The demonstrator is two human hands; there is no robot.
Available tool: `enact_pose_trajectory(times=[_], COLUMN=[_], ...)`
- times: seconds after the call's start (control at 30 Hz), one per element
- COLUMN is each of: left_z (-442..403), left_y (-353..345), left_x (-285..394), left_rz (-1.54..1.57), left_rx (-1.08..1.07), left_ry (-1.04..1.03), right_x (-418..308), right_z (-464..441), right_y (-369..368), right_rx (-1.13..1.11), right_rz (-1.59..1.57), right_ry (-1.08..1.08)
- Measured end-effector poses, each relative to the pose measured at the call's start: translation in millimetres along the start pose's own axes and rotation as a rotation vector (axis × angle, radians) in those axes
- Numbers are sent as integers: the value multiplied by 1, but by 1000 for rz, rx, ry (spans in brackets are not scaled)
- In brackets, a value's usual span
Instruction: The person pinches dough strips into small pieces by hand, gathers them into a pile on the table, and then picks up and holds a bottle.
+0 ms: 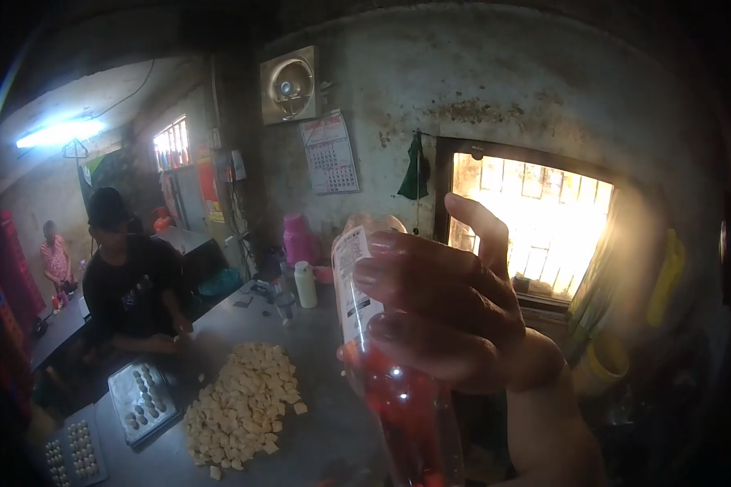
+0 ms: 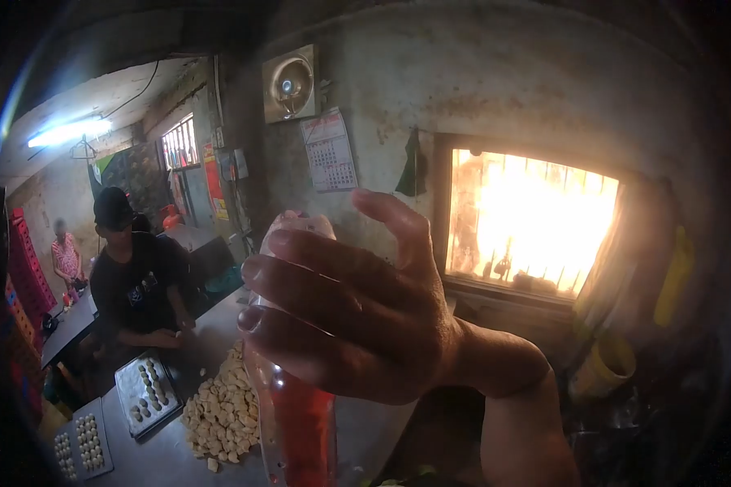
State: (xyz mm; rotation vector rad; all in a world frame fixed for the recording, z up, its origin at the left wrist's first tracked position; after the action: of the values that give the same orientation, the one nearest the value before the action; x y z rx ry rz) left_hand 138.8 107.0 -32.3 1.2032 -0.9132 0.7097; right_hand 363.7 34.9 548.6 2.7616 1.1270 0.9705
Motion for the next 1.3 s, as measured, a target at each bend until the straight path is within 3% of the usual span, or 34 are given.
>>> enact_pose_trajectory(times=[0.27, 0.43, 0.53, 0.6, 0.73, 0.77, 0.83, 0.9, 0.93, 1.0, 1.03, 1.1, 1.13, 1.2, 1.3], left_z=[-21, -3, -15, -21, -24, -22, -15, -15, -12, -7, -3, 3, 4, 9, 20], left_y=[-5, -32, -14, -17, -12, -16, -24, -26, -28, -32, -33, -30, -27, -24, -23], left_x=[-15, -36, 32, 30, 38, 32, 16, 26, 29, 21, 21, 24, 27, 24, 26], left_rz=[-64, -29, -36, 65, 145, 145, 189, 189, 194, 250, 310, 246, 182, 183, 186], left_rx=[-17, -48, -107, -67, 28, 28, 33, 4, -12, -18, -19, -22, -17, -37, -62], left_ry=[137, 313, 399, 404, 444, 453, 452, 477, 505, 485, 469, 456, 442, 440, 443], right_x=[42, 77, 104, 130, 153, 152, 136, 100, 89, 60, 48, 31, 24, 0, -19], right_z=[59, 137, 187, 247, 315, 327, 359, 395, 396, 383, 389, 410, 410, 402, 411], right_y=[-41, -104, -150, -193, -253, -260, -271, -283, -274, -260, -255, -248, -238, -226, -212], right_rx=[-43, -126, -296, -106, -183, -110, -33, -100, -96, -427, -428, -186, -184, -539, -375], right_rz=[-106, -431, -600, -850, -960, -983, -990, -1233, -1222, -982, -976, -1108, -1100, -1024, -917], right_ry=[-79, -283, -373, -861, -1056, -1180, -1317, -1491, -1500, -1168, -1174, -1461, -1459, -1247, -1312])
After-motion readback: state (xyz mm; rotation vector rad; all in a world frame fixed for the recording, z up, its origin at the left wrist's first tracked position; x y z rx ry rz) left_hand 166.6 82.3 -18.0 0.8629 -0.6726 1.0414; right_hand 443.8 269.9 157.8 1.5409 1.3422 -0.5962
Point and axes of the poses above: each hand's wrist, its own z-axis away from the middle knuckle, its own y-axis out of the back of the hand, x = y × z, the point moved 6 cm from there along -z, towards the middle knuckle, and after that the axes turned 2 degrees about y, right-handed, at the moved point
